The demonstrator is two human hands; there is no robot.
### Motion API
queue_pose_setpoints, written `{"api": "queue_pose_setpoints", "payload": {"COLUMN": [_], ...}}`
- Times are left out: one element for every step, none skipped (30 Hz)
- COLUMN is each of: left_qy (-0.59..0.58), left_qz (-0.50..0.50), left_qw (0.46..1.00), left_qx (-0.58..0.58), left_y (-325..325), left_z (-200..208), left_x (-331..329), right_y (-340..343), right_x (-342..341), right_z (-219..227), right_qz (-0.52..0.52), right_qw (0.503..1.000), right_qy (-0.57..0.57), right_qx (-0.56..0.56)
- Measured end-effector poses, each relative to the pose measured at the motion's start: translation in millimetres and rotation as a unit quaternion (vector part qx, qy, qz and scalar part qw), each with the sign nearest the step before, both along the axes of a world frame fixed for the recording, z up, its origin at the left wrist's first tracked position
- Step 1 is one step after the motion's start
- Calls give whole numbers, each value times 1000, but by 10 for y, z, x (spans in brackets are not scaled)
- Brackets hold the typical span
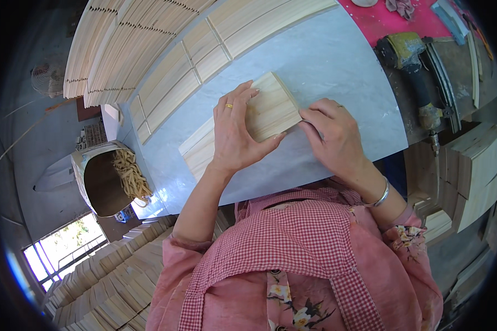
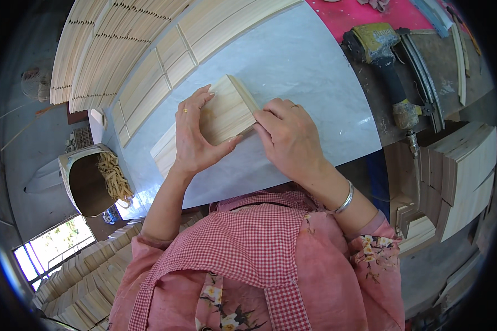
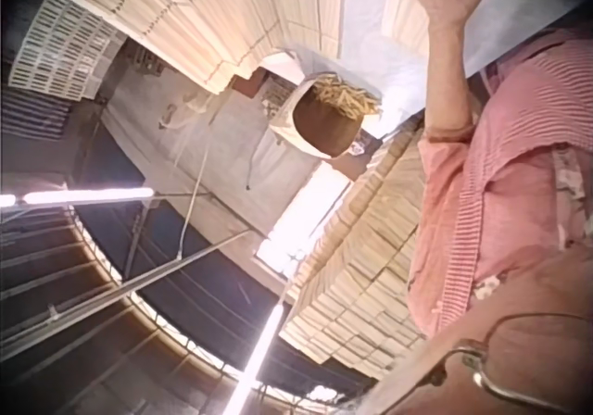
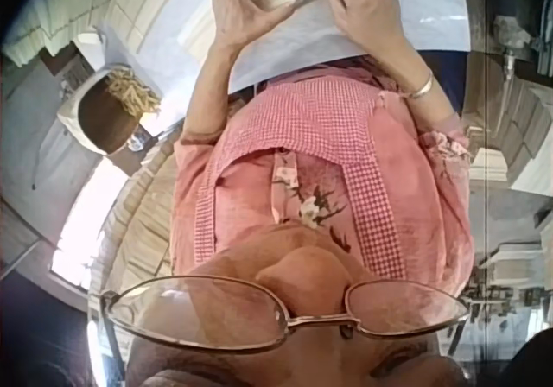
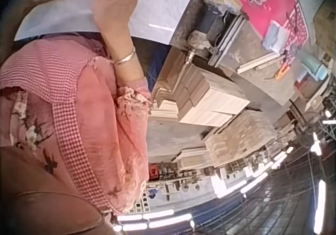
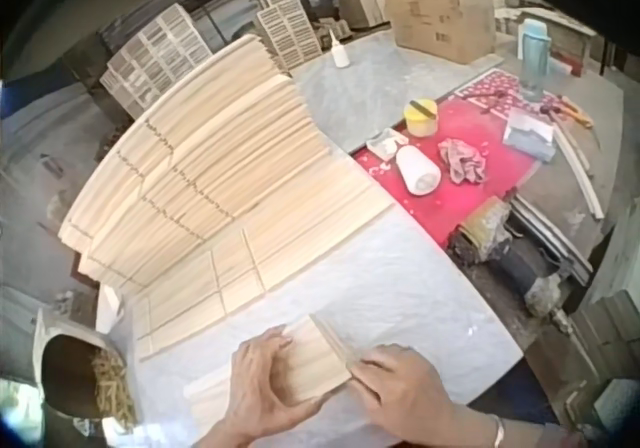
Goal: Assembling wooden frames and slats into boxes using glue and a pneumatic stapler gun.
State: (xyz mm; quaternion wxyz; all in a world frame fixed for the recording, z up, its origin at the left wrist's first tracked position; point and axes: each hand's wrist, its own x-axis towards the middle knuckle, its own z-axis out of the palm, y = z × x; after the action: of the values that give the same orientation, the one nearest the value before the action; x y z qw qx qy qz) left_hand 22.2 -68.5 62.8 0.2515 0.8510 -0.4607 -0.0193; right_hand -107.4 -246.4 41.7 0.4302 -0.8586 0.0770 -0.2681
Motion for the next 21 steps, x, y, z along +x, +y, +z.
{"api": "queue_pose_setpoints", "payload": {"left_qy": [2, 5, 7, 9, 11, 8, 6, 3, 0, 2, 1, 1, 0, -2, 0, -5, -10, -14, -17, -16, -20], "left_qz": [3, 5, 8, 10, 11, 11, 10, 10, 10, 12, 13, 15, 16, 18, 22, 18, 19, 19, 19, 31, 30], "left_qw": [1000, 1000, 1000, 1000, 1000, 1000, 1000, 1000, 1000, 1000, 1000, 1000, 1000, 1000, 1000, 1000, 1000, 1000, 1000, 999, 999], "left_qx": [1, 2, 3, 3, 2, 0, -3, -5, -7, -10, -11, -12, -13, -14, -19, -12, -8, -5, -2, -12, -7], "left_y": [5, 8, 12, 15, 16, 17, 18, 18, 19, 19, 17, 15, 12, 9, 3, 2, 4, 3, -4, 8, 20], "left_z": [-2, -3, -3, -4, -9, -15, -19, -23, -26, -32, -37, -40, -42, -41, -39, -32, -36, -38, -41, -39, -38], "left_x": [-4, -8, -11, -13, -16, -19, -19, -19, -17, -22, -24, -24, -23, -22, -20, -12, -17, -20, -24, -30, -33], "right_y": [-40, -86, -127, -153, -170, -186, -198, -205, -204, -201, -196, -189, -180, -169, -157, -136, -123, -118, -128, -155, -211], "right_x": [1, 5, 13, 25, 39, 56, 73, 87, 95, 93, 86, 77, 68, 61, 53, 44, 28, 10, -11, -46, -90], "right_z": [16, 37, 60, 80, 96, 114, 129, 140, 144, 148, 149, 148, 147, 147, 135, 101, 58, 32, 42, 120, 193], "right_qz": [19, 38, 57, 76, 77, 86, 96, 105, 115, 118, 112, 106, 101, 96, 99, 88, 79, 71, 62, 74, 85], "right_qw": [1000, 998, 996, 993, 993, 990, 987, 984, 980, 979, 980, 982, 983, 984, 983, 986, 987, 989, 990, 989, 985], "right_qy": [18, 36, 54, 72, 74, 82, 91, 100, 108, 109, 105, 101, 97, 92, 94, 90, 86, 83, 80, 113, 146], "right_qx": [-14, -28, -42, -56, -57, -74, -91, -108, -124, -127, -124, -121, -118, -115, -120, -112, -107, -103, -99, -58, -18]}}
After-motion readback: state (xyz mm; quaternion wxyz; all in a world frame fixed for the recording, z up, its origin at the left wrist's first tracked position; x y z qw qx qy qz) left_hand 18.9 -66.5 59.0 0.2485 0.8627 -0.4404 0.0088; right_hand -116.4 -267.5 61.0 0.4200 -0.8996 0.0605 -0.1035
